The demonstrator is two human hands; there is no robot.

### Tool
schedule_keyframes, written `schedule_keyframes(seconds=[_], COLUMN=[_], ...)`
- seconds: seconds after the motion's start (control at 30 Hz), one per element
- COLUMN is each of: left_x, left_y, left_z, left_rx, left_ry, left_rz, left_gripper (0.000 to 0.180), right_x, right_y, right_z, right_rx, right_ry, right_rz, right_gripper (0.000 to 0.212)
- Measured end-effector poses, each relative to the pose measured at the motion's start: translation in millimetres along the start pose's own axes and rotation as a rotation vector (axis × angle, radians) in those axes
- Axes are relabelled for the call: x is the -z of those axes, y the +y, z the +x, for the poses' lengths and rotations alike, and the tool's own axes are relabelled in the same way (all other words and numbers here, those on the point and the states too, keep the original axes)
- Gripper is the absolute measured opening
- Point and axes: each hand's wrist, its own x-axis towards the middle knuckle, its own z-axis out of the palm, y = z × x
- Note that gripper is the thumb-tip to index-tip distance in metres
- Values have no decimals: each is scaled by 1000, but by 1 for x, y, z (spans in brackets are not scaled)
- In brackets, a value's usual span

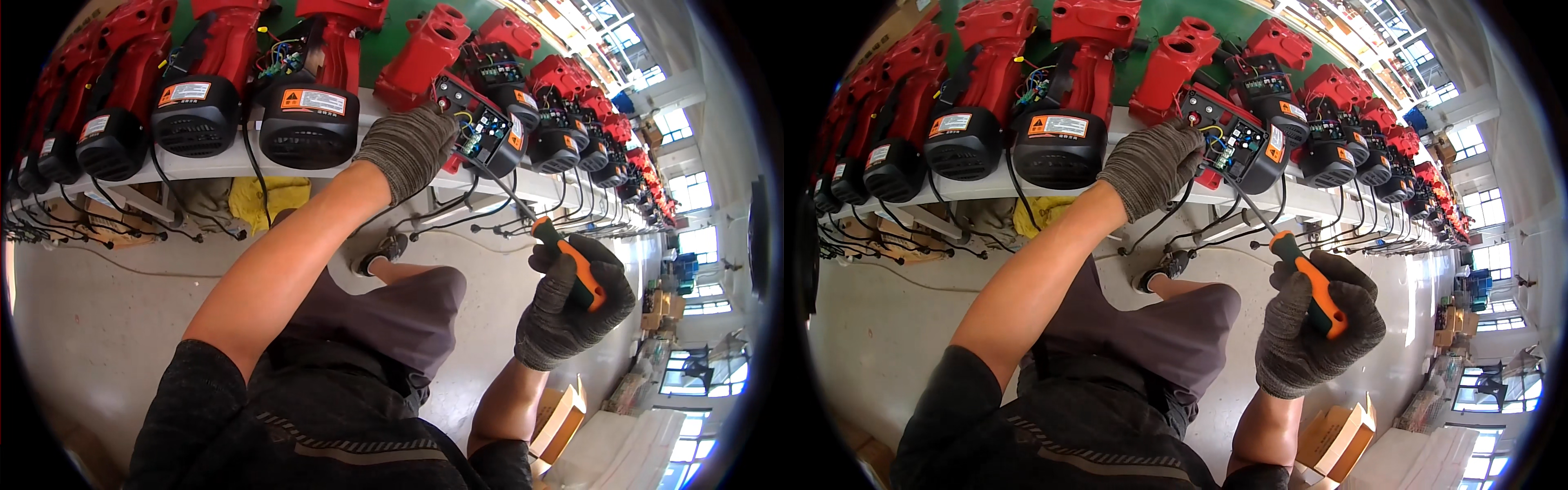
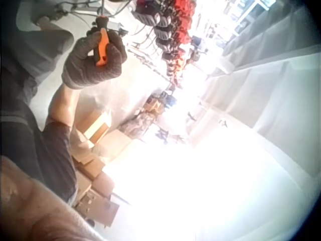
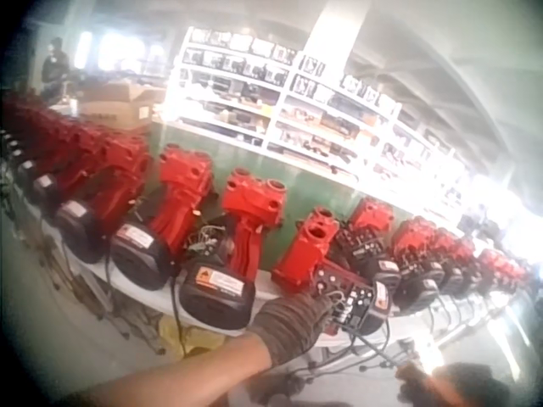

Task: The person installs black electrical components and covers onto a series of red motor units, using a screwdriver to secure screws and connecting wires by hand.

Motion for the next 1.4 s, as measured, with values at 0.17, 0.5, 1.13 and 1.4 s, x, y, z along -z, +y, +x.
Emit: schedule_keyframes(seconds=[0.17, 0.5, 1.13, 1.4], left_x=[1, 0, 0, 0], left_y=[1, -1, 2, 3], left_z=[1, -1, -2, 0], left_rx=[9, -27, 38, 17], left_ry=[-33, 2, 36, 38], left_rz=[5, 6, 33, 62], left_gripper=[20, 17, 22, 19], right_x=[-4, -2, 0, 0], right_y=[4, 4, -51, -49], right_z=[-1, 1, 42, 49], right_rx=[-10, 89, 316, 587], right_ry=[-8, -33, -663, -794], right_rz=[10, -169, -696, -655], right_gripper=[37, 49, 41, 47])
